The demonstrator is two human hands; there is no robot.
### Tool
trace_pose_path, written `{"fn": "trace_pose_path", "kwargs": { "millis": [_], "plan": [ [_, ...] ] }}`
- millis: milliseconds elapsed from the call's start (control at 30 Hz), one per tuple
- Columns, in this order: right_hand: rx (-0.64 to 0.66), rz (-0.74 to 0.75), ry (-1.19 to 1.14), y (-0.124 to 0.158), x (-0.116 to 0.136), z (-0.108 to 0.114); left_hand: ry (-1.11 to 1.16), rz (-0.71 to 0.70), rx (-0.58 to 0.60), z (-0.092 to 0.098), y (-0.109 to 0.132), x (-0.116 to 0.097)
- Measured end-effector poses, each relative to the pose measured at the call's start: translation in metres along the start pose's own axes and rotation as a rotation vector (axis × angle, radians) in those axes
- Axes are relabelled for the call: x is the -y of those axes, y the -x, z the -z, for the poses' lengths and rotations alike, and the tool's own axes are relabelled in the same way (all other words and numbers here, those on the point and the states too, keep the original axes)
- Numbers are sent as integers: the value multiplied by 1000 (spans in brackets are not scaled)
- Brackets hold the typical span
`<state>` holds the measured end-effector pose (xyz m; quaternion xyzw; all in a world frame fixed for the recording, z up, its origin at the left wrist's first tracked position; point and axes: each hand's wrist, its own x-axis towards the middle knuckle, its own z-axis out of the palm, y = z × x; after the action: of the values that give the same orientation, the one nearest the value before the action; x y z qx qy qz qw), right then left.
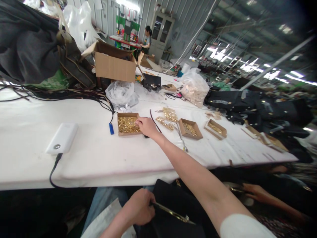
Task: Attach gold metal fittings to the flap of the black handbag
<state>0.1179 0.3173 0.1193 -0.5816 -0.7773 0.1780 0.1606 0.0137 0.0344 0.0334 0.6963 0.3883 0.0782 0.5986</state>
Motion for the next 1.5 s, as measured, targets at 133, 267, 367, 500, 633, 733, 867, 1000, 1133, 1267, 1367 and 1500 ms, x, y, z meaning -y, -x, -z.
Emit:
{"fn": "trace_pose_path", "kwargs": {
  "millis": [133,267,367,500,633,733,867,1000,1133,1267,1367,1500],
  "plan": [
    [-16,-98,-388,32,2,7,2,-22,-1,1,1,2],
    [-57,-270,-963,82,-3,22,1,-41,10,2,-1,5],
    [-85,-357,-1040,120,-10,31,19,-49,19,3,-2,5],
    [-111,-485,-1077,169,-20,36,80,-63,24,5,2,6],
    [-27,-622,-1077,217,-23,36,131,-69,27,5,3,11],
    [28,-669,-1055,245,-21,33,142,-78,28,2,1,15],
    [-65,-600,-897,261,-30,25,126,-87,25,-1,-2,16],
    [-104,-524,-754,264,-37,23,115,-83,25,3,2,12],
    [-27,-504,-649,284,-25,22,123,-93,37,7,6,10],
    [127,-434,-441,323,-2,10,131,-117,49,7,4,12],
    [197,-310,-309,351,9,-1,133,-145,55,6,1,14],
    [194,-247,-191,369,10,-12,119,-180,58,4,-1,16]
  ]
}}
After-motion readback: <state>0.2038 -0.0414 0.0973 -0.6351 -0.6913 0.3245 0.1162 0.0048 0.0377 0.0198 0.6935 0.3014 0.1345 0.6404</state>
